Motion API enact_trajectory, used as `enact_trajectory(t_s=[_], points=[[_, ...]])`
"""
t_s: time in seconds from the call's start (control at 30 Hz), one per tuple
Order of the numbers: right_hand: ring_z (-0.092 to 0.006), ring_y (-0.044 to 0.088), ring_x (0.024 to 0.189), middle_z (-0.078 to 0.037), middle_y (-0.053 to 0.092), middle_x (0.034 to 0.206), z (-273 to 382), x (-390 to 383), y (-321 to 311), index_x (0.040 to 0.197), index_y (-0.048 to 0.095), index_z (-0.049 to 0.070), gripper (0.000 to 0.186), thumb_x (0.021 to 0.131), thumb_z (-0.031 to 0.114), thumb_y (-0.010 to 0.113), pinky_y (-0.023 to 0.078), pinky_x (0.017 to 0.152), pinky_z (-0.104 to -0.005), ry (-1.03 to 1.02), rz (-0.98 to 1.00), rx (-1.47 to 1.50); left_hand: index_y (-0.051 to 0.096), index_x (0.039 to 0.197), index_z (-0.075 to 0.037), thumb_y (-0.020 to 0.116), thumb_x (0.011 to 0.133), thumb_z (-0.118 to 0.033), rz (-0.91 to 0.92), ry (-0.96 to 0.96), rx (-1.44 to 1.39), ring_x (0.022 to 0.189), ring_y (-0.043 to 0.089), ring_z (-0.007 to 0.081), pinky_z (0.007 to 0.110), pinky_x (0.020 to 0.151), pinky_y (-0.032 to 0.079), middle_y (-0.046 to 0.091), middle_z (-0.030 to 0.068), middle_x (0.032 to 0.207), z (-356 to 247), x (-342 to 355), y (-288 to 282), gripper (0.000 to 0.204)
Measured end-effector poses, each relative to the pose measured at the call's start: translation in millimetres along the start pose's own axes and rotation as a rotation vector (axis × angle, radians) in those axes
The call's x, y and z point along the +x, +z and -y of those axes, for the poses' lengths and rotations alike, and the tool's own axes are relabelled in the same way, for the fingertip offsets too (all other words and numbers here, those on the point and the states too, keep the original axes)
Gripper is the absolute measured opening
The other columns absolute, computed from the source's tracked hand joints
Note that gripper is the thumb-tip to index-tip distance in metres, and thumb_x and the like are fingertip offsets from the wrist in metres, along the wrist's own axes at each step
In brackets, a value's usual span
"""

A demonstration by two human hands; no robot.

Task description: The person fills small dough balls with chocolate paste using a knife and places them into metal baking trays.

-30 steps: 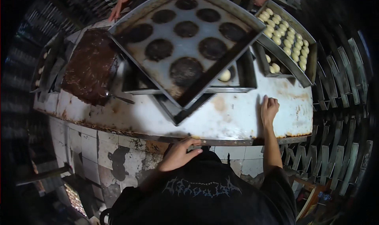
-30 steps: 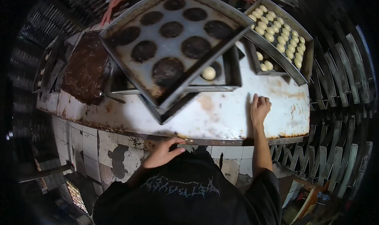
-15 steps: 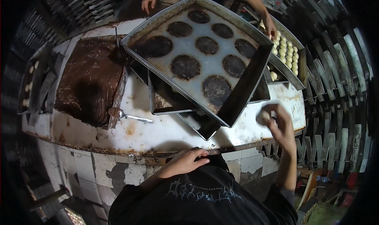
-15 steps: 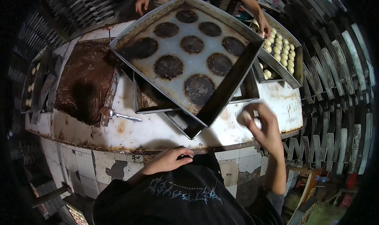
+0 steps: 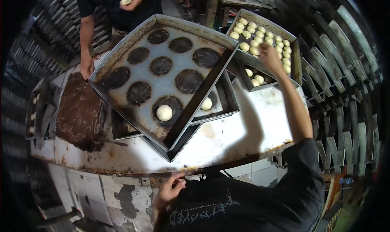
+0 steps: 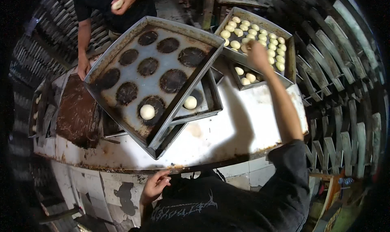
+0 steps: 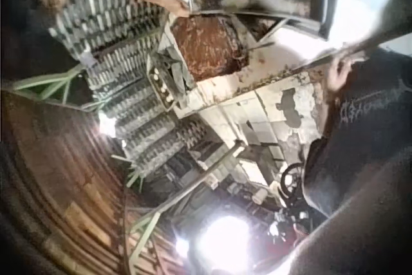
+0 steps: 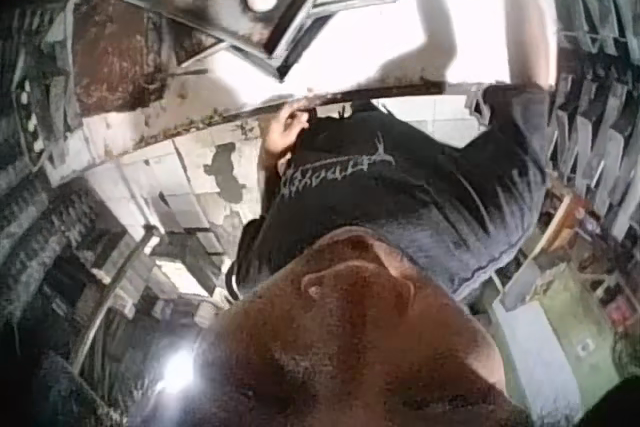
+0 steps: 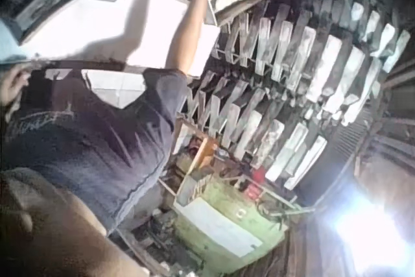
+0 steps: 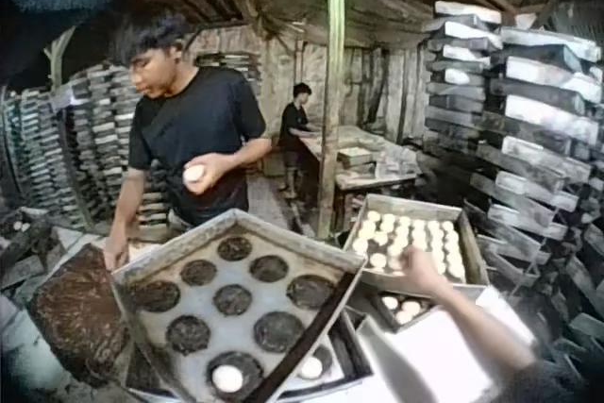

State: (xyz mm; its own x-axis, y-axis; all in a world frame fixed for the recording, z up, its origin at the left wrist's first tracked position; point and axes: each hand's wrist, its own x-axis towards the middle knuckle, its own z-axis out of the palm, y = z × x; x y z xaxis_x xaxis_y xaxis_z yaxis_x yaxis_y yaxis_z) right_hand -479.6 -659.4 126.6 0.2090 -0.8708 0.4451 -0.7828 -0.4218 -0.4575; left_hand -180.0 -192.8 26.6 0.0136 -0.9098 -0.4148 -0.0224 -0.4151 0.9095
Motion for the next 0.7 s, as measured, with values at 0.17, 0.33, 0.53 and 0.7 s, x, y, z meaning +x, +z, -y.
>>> enact_trajectory(t_s=[0.17,0.33,0.53,0.7], points=[[-0.0358,0.063,0.093,-0.025,0.065,0.098,-176.1,40.2,39.6,0.093,0.064,-0.001,0.046,0.071,0.04,0.062,0.048,0.079,-0.0432,0.339,0.174,-0.484,0.052,0.121,-0.006,0.062,0.085,-0.015,-0.12,-0.073,0.278,0.094,0.062,0.0251,0.034,0.083,0.047,0.065,0.0118,0.098,-4.3,-22.0,50.9,0.039],[-0.0172,0.058,0.075,-0.011,0.063,0.086,-142.7,51.6,46.6,0.081,0.062,0.001,0.028,0.067,0.024,0.069,0.046,0.067,-0.0317,0.502,0.127,0.252,0.051,0.122,-0.004,0.061,0.086,-0.017,-0.134,-0.068,0.178,0.099,0.061,0.0256,0.034,0.085,0.047,0.064,0.0131,0.104,-11.9,-21.7,66.9,0.039],[-0.0156,0.049,0.078,-0.006,0.051,0.085,89.7,-179.3,22.4,0.089,0.05,0.0,0.015,0.079,0.0,0.062,0.04,0.069,-0.0262,-0.384,-0.475,0.419,0.037,0.135,0.0,0.048,0.094,-0.024,0.228,0.303,-0.599,0.123,0.046,0.0252,0.036,0.106,0.032,0.051,0.016,0.128,-30.1,-1.1,63.5,0.048],[-0.0267,0.056,0.086,-0.013,0.057,0.094,231.4,-342.7,66.9,0.091,0.06,0.005,0.026,0.067,0.007,0.071,0.044,0.073,-0.0379,-0.827,0.483,0.705,0.039,0.131,0.001,0.032,0.099,-0.014,-0.159,0.053,-0.763,0.111,0.053,0.0241,0.035,0.094,0.046,0.052,0.0171,0.122,11.5,-8.0,14.1,0.037]])
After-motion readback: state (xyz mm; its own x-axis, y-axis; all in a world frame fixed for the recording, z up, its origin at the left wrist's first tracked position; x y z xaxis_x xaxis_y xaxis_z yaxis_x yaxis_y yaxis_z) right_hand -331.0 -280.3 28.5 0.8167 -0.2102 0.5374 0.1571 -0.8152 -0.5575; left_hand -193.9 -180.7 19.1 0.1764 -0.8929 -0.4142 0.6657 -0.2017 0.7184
